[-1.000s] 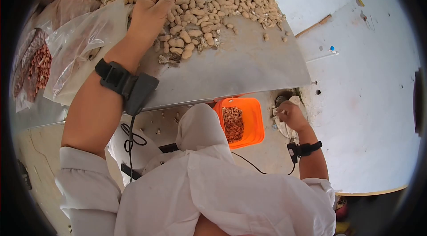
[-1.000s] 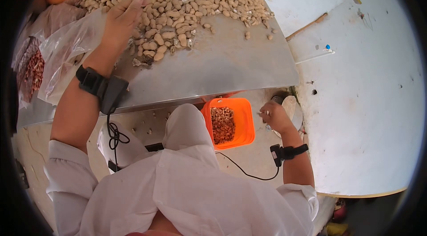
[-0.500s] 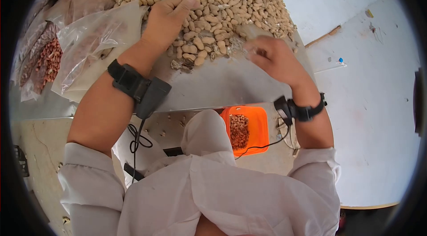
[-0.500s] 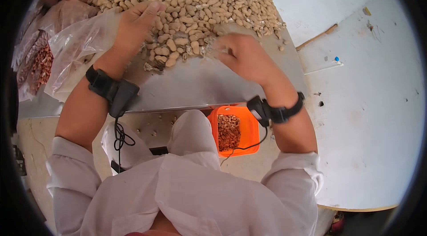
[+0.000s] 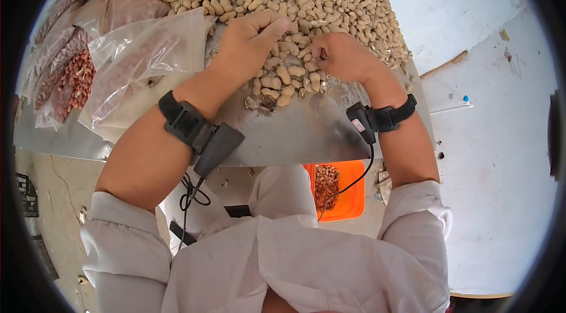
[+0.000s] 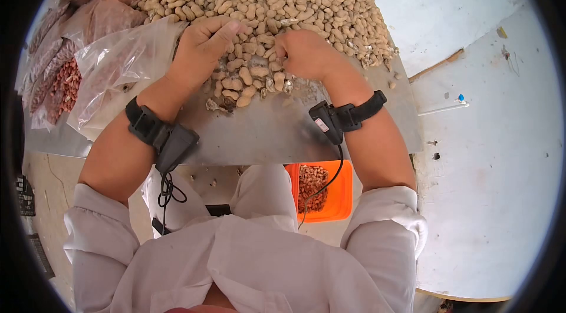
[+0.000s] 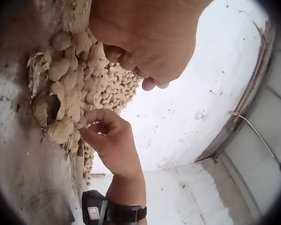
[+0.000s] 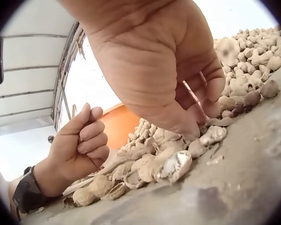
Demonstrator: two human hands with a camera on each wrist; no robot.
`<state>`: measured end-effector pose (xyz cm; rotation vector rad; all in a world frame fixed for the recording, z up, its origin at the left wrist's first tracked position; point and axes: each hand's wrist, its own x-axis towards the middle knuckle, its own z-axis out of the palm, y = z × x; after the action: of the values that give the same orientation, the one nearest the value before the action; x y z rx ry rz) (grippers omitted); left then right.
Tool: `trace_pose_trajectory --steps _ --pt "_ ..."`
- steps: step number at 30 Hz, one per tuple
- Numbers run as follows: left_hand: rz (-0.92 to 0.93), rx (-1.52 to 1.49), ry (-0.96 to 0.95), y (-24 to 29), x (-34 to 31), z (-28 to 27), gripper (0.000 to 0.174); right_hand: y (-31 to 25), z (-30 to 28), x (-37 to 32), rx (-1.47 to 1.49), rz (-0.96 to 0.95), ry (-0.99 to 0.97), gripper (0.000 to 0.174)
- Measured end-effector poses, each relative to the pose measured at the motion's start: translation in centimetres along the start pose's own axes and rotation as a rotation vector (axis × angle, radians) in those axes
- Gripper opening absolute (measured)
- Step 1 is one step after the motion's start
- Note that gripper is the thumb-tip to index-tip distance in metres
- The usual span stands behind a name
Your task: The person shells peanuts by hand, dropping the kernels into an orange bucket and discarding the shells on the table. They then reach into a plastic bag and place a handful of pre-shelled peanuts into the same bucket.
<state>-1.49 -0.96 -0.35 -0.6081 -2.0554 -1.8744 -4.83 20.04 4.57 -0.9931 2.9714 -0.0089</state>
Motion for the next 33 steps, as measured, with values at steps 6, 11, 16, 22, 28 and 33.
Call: trace_pose_trajectory --steps 6,11,16,22,28,33 --pt "-0.066 0.035 -0.006 0.3 0.0 0.1 0.027 -1.4 -0.4 0.0 -0.035 0.017 0.02 0.011" --pt "-0.042 0.034 -0.027 0.0 0.0 0.4 0.027 -1.0 0.1 -0.1 0.384 -0.028 0.187 0.008" --pt "-0.024 -0.006 -0.039 0.1 -0.1 0.7 0.024 -0.4 1.3 0.3 0.521 -0.102 0.25 0.013" --pt "-0.155 -0.048 -0.072 0.7 -0.3 0.8 0.024 -0.4 2.2 0.1 0.48 -0.291 0.249 0.018" --pt "-0.073 -0.014 -0.022 0.5 -0.2 1.0 0.023 -0.4 2.4 0.1 0.387 -0.345 0.271 0.017" --pt "-0.148 0.052 -0.023 1.1 -0.3 0.9 0.024 -0.1 3.1 0.0 0.321 -0.335 0.296 0.016"
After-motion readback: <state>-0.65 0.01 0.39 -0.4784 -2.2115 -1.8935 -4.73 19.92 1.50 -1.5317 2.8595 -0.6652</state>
